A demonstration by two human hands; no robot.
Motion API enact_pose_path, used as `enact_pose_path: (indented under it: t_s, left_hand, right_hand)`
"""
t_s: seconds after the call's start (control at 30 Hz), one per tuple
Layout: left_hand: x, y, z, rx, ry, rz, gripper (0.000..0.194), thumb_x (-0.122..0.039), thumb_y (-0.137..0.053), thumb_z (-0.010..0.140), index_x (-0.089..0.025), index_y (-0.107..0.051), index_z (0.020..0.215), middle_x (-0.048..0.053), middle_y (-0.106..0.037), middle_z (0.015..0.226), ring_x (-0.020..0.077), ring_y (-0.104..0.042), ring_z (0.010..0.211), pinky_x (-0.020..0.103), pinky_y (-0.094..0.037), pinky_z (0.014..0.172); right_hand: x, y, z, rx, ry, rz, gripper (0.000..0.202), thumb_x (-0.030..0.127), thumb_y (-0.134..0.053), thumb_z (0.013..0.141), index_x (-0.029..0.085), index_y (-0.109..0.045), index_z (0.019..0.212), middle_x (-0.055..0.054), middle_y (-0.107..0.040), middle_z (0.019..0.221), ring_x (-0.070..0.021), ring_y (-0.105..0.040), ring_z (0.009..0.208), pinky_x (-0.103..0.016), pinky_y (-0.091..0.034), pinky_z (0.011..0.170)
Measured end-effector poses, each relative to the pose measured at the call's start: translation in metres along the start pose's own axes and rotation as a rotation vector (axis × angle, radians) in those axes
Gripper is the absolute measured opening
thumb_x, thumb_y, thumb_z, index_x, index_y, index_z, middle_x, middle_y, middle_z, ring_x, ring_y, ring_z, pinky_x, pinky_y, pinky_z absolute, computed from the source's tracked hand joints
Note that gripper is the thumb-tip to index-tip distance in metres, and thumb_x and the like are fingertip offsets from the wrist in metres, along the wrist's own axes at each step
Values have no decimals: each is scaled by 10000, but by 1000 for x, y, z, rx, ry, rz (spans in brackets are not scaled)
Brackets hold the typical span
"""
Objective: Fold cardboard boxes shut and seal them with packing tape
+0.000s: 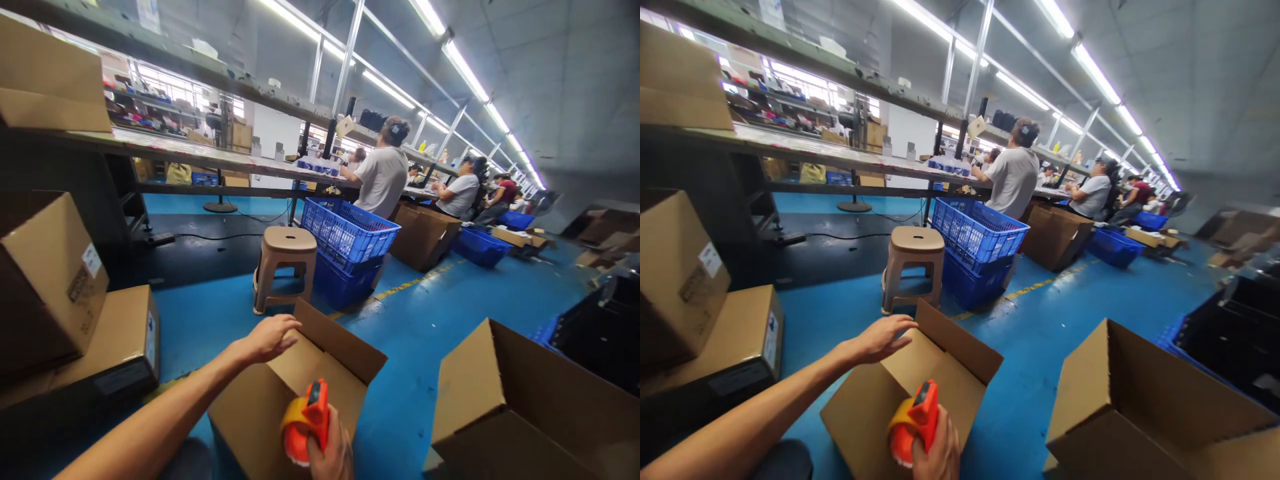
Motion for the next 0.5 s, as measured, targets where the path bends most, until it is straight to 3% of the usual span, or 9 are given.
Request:
enact_pose_path:
  t_s: [0.07, 0.13, 0.17, 0.27, 0.33, 0.37, 0.43, 0.47, 0.5]
  left_hand:
    - [24, 3, -29, -157, 134, 16, 520, -423, -365, 1010, -180, -534, 1438, 145, -524, 1543, 301, -477, 1433, 473, -345, 1233]
    - [51, -18, -68, -230, 286, 7, 599, -434, -308, 1015, -98, -435, 1495, 214, -477, 1565, 328, -423, 1474, 523, -306, 1250]
    - [64, -37, -89, -192, 373, -55, 664, -492, -359, 987, -80, -415, 1504, 224, -455, 1583, 333, -402, 1492, 511, -294, 1260]
    - [89, -104, -139, 155, 449, -274, 943, -667, -510, 870, -67, -312, 1571, 234, -340, 1653, 351, -336, 1532, 477, -279, 1273]
    - [92, -135, -154, 183, 438, -328, 1013, -651, -558, 834, -91, -224, 1610, 211, -353, 1653, 345, -374, 1513, 457, -308, 1262]
    - [90, -142, -156, 176, 435, -336, 1031, -636, -557, 834, -85, -181, 1621, 209, -361, 1650, 341, -389, 1504, 448, -317, 1258]
    - [83, -144, -154, 164, 450, -330, 1034, -608, -537, 843, -60, -142, 1626, 217, -379, 1636, 346, -409, 1489, 445, -327, 1250]
    - [80, -141, -151, 177, 458, -327, 1034, -592, -538, 838, -48, -142, 1623, 226, -392, 1625, 354, -419, 1480, 449, -334, 1243]
    - [76, -137, -149, 191, 463, -324, 1030, -577, -541, 831, -45, -150, 1621, 230, -409, 1611, 362, -431, 1469, 455, -342, 1236]
  right_hand:
    - [-28, -13, 4, 97, -120, 27, 805, 776, -470, 781, 104, -653, 1186, -294, -729, 1166, -475, -703, 1068, -622, -547, 943]
    - [-43, -21, 3, 138, -186, 34, 861, 803, -489, 735, 72, -661, 1155, -330, -719, 1145, -505, -696, 1070, -651, -534, 953]
    - [-45, -21, 5, 138, -190, 22, 845, 795, -494, 739, 69, -667, 1134, -338, -716, 1132, -511, -693, 1068, -664, -527, 956]
    - [-29, -12, 29, 193, 17, 3, 690, 645, -523, 841, 100, -618, 1255, -282, -682, 1261, -441, -654, 1187, -626, -510, 1012]
    - [-6, 3, 69, 197, 250, -8, 668, 526, -523, 897, 131, -479, 1433, -226, -551, 1487, -364, -480, 1420, -584, -414, 1144]
    - [5, 11, 95, 117, 301, -32, 704, 533, -526, 888, 101, -458, 1441, -242, -506, 1523, -371, -401, 1474, -599, -353, 1182]
    - [23, 28, 150, 39, 242, -119, 764, 520, -496, 850, 34, -432, 1436, -271, -473, 1538, -392, -340, 1502, -624, -239, 1229]
    - [29, 36, 173, 49, 160, -162, 794, 525, -482, 812, 10, -439, 1414, -287, -498, 1505, -400, -369, 1483, -626, -205, 1239]
    - [33, 43, 191, 59, 114, -174, 752, 519, -458, 801, -8, -496, 1336, -314, -597, 1373, -420, -491, 1380, -652, -215, 1221]
Point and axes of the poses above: each hand's wrist, its own z-axis towards the middle knuckle, its own y-axis out of the back of the hand, x = y × z, the point moved 1 cm from there along z, towards the middle knuckle
